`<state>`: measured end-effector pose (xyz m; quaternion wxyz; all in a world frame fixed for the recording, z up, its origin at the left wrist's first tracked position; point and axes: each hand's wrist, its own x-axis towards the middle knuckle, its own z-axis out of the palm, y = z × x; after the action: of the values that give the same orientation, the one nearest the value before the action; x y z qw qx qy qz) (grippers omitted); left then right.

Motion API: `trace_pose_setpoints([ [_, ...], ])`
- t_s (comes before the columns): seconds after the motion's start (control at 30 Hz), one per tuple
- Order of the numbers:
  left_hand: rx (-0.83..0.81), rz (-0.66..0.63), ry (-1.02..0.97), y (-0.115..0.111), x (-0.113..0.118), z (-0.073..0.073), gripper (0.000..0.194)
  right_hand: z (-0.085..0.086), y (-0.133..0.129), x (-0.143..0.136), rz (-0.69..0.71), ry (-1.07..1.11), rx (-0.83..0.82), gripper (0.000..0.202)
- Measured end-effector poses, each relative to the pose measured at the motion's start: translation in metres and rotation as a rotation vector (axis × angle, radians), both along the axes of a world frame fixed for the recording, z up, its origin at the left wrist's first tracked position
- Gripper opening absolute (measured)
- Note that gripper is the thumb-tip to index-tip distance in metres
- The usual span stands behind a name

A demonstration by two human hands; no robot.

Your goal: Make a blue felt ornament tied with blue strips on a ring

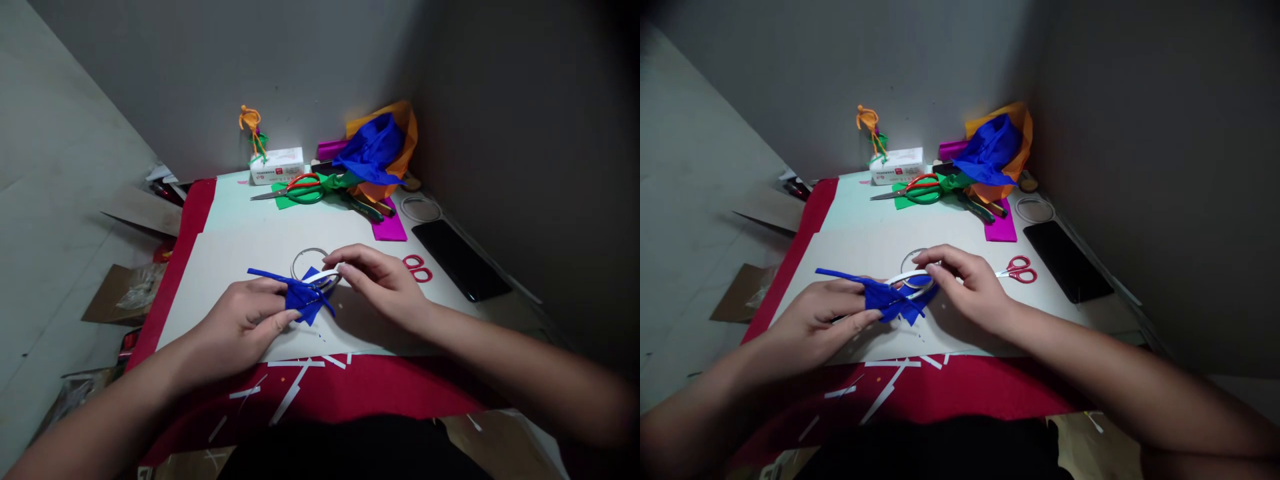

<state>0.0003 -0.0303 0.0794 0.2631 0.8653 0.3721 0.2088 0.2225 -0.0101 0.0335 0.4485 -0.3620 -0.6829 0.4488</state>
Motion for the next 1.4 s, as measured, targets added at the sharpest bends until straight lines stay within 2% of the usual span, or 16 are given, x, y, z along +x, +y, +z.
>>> trace_pose_setpoints([
  [0.07, -0.011, -0.007, -0.007, -0.002, 0.001, 0.000, 0.021, 0.005, -0.003, 0.002, 0.055, -0.068, 0.119, 0.016],
  [0.1, -0.020, -0.006, -0.009, -0.002, 0.002, 0.000, 0.022, 0.006, -0.003, 0.002, 0.080, -0.084, 0.129, 0.015],
  [0.2, -0.057, 0.010, -0.028, -0.004, 0.003, 0.003, 0.025, 0.004, 0.000, 0.004, 0.069, -0.005, -0.043, 0.009],
  [0.3, -0.072, 0.039, -0.050, -0.005, 0.004, 0.006, 0.027, -0.002, 0.007, 0.005, 0.064, 0.250, -0.277, 0.011],
  [0.37, -0.063, 0.050, -0.051, -0.005, 0.004, 0.007, 0.027, -0.006, 0.011, 0.005, 0.095, 0.384, -0.361, 0.013],
  [0.47, -0.023, 0.067, -0.035, -0.006, 0.004, 0.006, 0.024, -0.009, 0.012, 0.004, 0.120, 0.412, -0.405, 0.015],
  [0.53, 0.013, 0.074, -0.013, -0.006, 0.003, 0.005, 0.022, -0.008, 0.010, 0.004, 0.075, 0.322, -0.336, 0.015],
  [0.63, 0.038, 0.057, 0.016, -0.007, 0.004, 0.002, 0.021, -0.002, 0.006, 0.006, -0.062, 0.065, -0.052, 0.022],
  [0.7, 0.038, 0.042, 0.022, -0.007, 0.004, 0.000, 0.021, 0.003, 0.002, 0.008, -0.105, -0.076, 0.124, 0.026],
  [0.83, 0.040, 0.013, 0.008, -0.009, 0.006, -0.001, 0.022, 0.011, -0.001, 0.012, -0.081, -0.156, 0.316, 0.020],
  [0.9, 0.035, 0.010, -0.003, -0.009, 0.006, -0.001, 0.022, 0.013, -0.001, 0.015, -0.010, -0.171, 0.382, 0.020],
  [1.07, -0.044, 0.044, -0.041, -0.005, 0.005, 0.002, 0.025, 0.020, 0.001, 0.023, 0.186, -0.224, 0.381, 0.020],
  [1.2, -0.133, 0.040, -0.087, -0.002, 0.005, 0.004, 0.024, 0.023, 0.002, 0.027, 0.298, -0.249, 0.271, 0.012],
  [1.4, -0.227, -0.017, -0.114, 0.001, 0.002, 0.002, 0.025, 0.019, 0.001, 0.029, 0.390, -0.285, 0.100, 0.009],
])
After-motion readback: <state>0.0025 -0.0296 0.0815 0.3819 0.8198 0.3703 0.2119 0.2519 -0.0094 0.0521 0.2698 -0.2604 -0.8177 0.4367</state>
